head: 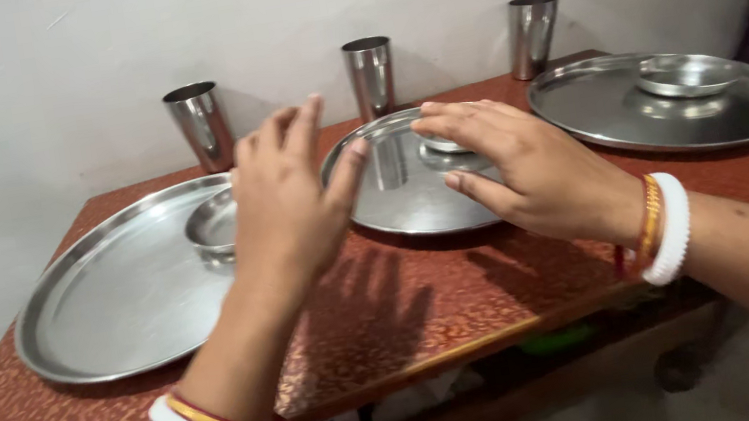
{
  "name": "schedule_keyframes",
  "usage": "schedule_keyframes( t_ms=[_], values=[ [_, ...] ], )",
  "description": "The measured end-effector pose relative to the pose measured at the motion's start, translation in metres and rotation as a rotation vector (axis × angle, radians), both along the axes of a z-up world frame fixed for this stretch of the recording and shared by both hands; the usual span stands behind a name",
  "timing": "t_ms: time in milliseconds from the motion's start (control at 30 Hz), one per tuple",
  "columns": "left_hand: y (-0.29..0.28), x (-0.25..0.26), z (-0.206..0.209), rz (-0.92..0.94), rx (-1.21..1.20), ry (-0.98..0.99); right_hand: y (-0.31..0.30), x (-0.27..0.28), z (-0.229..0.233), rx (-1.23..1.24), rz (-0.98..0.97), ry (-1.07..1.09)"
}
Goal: The person wipes several small stainless steel bowls and cups with a cloth, then places them onto round metal trays on a table. The person handles each item one at a time, wiping the interior and exterior surfaces before arranging them on the trays.
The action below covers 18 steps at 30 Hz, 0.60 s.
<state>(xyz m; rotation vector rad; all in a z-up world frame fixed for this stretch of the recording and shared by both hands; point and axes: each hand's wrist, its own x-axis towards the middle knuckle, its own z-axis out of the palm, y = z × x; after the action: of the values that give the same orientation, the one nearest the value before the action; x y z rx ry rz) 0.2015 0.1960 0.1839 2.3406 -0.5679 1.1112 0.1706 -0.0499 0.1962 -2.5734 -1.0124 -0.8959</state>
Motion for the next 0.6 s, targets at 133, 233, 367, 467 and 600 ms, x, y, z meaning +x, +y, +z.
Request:
schedule_keyframes(
  t_ms=[133, 233, 367, 467, 600],
  values=[
    [-0.067, -0.020, 0.000, -0.057, 0.057, -0.025, -0.044, -0.027, 0.007, -0.012, -0.033, -0.115],
    [-0.118, -0.030, 0.000, -0.089, 0.076, -0.095, -0.081, -0.042, 0.011, 0.032, -0.094, -0.172],
    [-0.182, -0.046, 0.001, -0.102, 0.071, -0.164, -0.132, -0.060, 0.009, 0.119, -0.183, -0.246],
    [-0.227, -0.059, 0.001, -0.120, 0.092, -0.184, -0.171, -0.076, 0.001, 0.202, -0.207, -0.263],
    [-0.283, -0.076, -0.008, -0.208, 0.036, -0.140, -0.219, -0.100, -0.018, 0.336, -0.266, -0.234]
  ],
)
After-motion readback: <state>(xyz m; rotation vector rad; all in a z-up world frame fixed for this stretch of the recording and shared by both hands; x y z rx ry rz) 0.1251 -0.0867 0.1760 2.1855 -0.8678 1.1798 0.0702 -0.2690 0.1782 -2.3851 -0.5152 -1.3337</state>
